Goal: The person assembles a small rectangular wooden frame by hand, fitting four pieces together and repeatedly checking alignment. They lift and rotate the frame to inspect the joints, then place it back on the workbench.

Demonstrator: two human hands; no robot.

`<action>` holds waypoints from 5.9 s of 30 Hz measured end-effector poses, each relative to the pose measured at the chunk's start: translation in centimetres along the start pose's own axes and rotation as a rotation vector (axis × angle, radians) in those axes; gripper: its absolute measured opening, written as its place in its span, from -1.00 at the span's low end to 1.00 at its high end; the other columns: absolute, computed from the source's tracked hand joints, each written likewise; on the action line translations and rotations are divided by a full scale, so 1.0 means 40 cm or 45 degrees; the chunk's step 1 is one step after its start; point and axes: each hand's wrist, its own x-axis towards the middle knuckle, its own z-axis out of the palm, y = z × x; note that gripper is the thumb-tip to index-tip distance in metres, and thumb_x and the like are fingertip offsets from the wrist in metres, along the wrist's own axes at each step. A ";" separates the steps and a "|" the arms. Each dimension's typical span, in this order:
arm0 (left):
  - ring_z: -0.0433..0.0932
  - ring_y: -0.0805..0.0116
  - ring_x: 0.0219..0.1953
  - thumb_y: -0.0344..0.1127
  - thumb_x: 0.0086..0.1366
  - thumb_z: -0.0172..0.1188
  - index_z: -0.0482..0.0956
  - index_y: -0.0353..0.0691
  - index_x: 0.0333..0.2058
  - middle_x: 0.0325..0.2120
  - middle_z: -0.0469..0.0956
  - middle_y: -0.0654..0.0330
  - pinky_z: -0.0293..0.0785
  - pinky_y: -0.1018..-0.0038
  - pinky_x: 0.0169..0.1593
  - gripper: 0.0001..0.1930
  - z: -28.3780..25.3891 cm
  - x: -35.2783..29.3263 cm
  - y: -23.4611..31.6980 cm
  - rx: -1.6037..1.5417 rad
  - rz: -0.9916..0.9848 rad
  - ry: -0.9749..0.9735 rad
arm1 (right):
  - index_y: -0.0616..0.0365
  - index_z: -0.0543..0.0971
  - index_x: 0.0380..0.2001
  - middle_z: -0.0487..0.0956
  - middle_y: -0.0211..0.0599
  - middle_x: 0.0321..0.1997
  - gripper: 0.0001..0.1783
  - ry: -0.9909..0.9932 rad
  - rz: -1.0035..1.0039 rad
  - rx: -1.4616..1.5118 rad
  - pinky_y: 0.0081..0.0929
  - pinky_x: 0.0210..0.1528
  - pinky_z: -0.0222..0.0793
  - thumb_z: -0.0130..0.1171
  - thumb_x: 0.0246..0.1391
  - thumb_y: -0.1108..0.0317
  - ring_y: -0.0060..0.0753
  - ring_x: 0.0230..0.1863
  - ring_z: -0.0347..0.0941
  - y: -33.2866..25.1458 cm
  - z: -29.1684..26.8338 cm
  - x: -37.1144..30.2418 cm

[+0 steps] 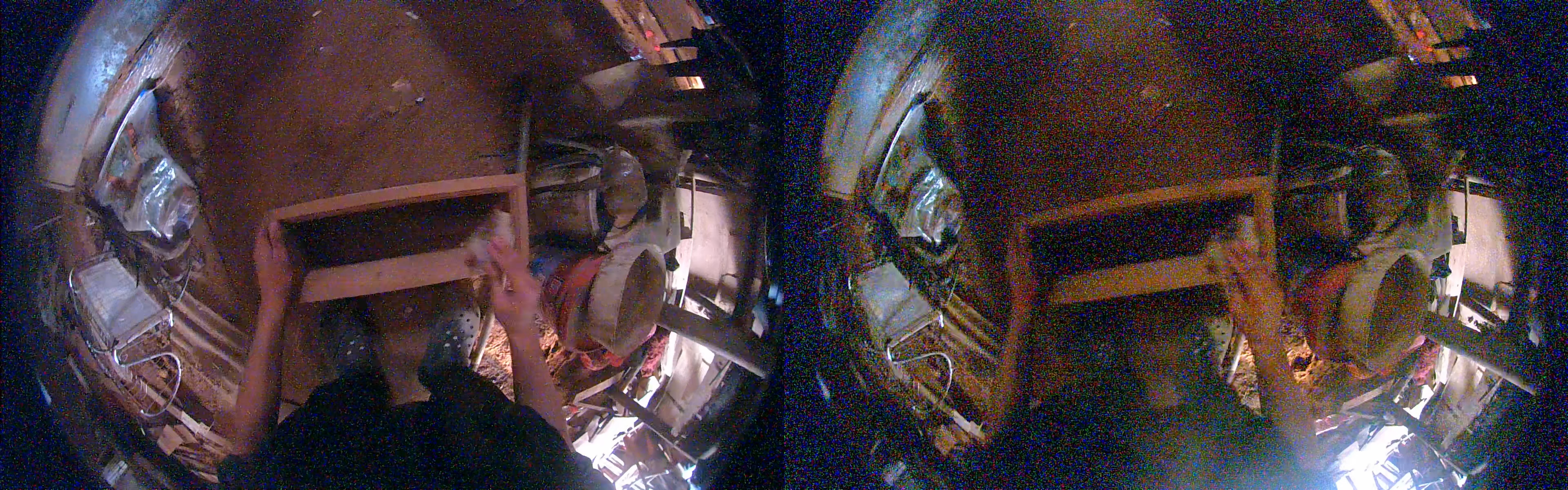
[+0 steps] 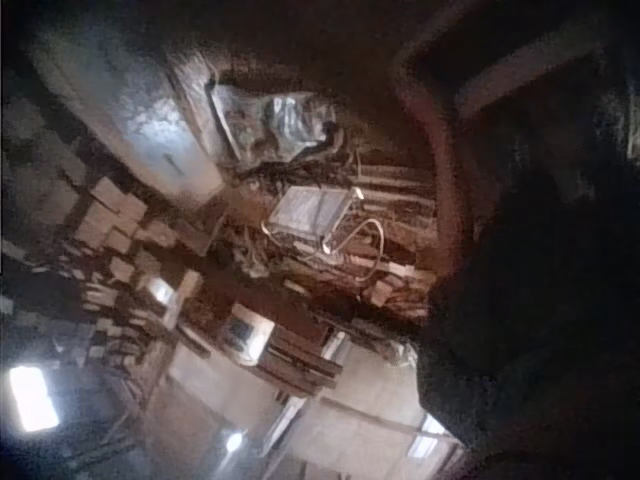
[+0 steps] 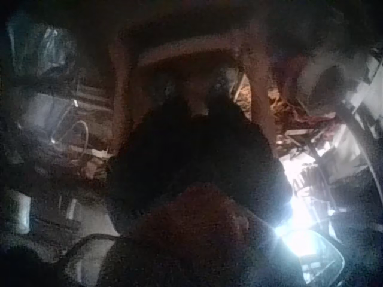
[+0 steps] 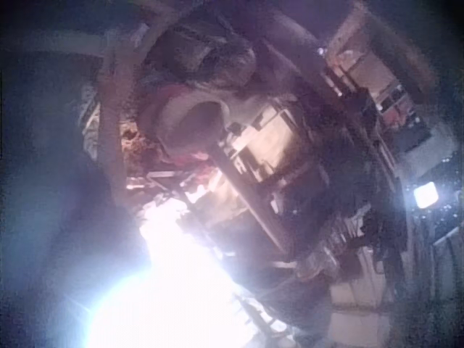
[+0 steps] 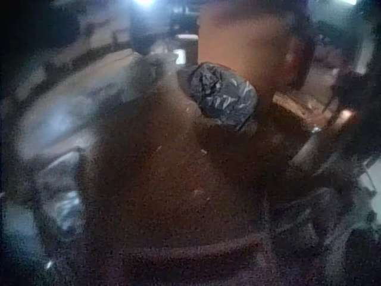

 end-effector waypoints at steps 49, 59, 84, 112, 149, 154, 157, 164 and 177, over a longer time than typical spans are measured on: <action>0.26 0.16 0.36 0.03 0.53 -0.10 0.35 -0.34 0.29 0.28 0.37 -0.02 0.10 0.31 0.42 -0.41 -0.032 0.084 -0.063 -0.584 -0.441 -0.356 | 0.26 0.61 0.01 0.67 0.03 -0.03 -0.45 0.055 0.635 0.086 -0.27 0.02 0.44 0.05 0.34 -0.06 -0.15 -0.03 0.59 0.059 -0.022 0.207; 0.41 0.22 0.22 -0.03 0.51 -0.10 0.51 -0.32 0.14 0.17 0.50 0.07 0.22 0.35 0.31 -0.50 0.001 0.076 -0.053 -0.817 -0.560 -0.304 | 0.20 0.59 -0.30 0.51 -0.47 -0.41 -0.30 -0.231 0.978 0.441 -0.47 -0.30 0.28 -0.08 0.33 -0.31 -0.50 -0.39 0.33 0.182 -0.013 0.283; 0.43 0.17 0.17 -0.22 0.28 -0.04 0.45 -0.36 0.14 0.08 0.50 0.04 0.31 0.32 0.26 -0.50 -0.058 -0.012 0.061 -0.975 -0.066 0.028 | 0.34 0.67 -0.20 0.67 -0.22 -0.21 -0.12 0.104 0.885 0.397 -0.36 -0.07 0.41 -0.19 0.32 -0.39 -0.40 -0.19 0.53 0.073 -0.064 0.213; 0.33 0.06 0.29 0.17 0.15 0.11 0.38 -0.32 0.25 0.21 0.41 -0.02 0.17 0.15 0.36 -0.19 0.020 0.015 -0.001 -0.910 0.555 0.274 | 0.36 0.54 -0.02 0.60 -0.24 -0.01 -0.53 0.557 0.645 0.838 -0.32 0.07 0.38 0.08 0.37 0.08 -0.35 -0.04 0.51 0.160 -0.009 0.089; 0.31 0.01 0.33 0.02 0.41 0.00 0.42 -0.30 0.21 0.27 0.37 -0.09 0.15 0.10 0.39 -0.43 -0.183 -0.174 0.031 -0.688 0.379 0.585 | 0.09 0.57 0.11 0.49 -0.17 0.30 -0.56 -0.495 -0.851 -0.102 -0.13 0.36 0.27 0.24 0.14 0.30 0.00 0.35 0.35 -0.372 0.278 0.175; 0.34 -0.01 0.31 -0.09 0.39 0.07 0.43 -0.28 0.19 0.25 0.39 -0.10 0.18 0.10 0.38 -0.50 -0.203 -0.207 0.045 -0.640 0.448 0.575 | 0.11 0.50 0.17 0.45 -0.14 0.32 -0.48 -0.630 -1.038 -0.097 -0.08 0.43 0.15 0.22 0.17 0.19 0.00 0.38 0.30 -0.517 0.369 0.176; 0.35 -0.01 0.30 -0.17 0.38 0.09 0.44 -0.27 0.18 0.24 0.40 -0.09 0.20 0.11 0.37 -0.53 -0.211 -0.219 0.071 -0.577 0.397 0.524 | 0.15 0.52 0.14 0.50 -0.11 0.27 -0.51 -0.604 -1.022 -0.096 -0.06 0.38 0.23 0.21 0.19 0.17 0.03 0.34 0.34 -0.489 0.347 0.163; 0.37 0.00 0.29 -0.33 0.35 0.10 0.43 -0.27 0.18 0.21 0.42 -0.06 0.25 0.13 0.35 -0.57 -0.156 -0.137 0.154 -0.522 0.592 0.446 | 0.08 0.58 0.08 0.56 -0.09 0.19 -0.60 -0.476 -0.618 -0.108 -0.16 0.28 0.38 0.17 0.23 0.18 -0.01 0.24 0.46 -0.314 0.147 0.124; 0.32 0.09 0.31 -0.24 0.42 0.06 0.41 -0.35 0.21 0.22 0.41 -0.03 0.14 0.25 0.39 -0.54 -0.124 -0.008 0.234 -0.450 0.159 0.247 | 0.25 0.46 0.23 0.11 0.14 0.50 -0.45 -0.049 -0.038 -0.429 0.00 0.49 -0.07 0.11 0.28 0.16 0.20 0.53 -0.03 -0.107 -0.008 0.062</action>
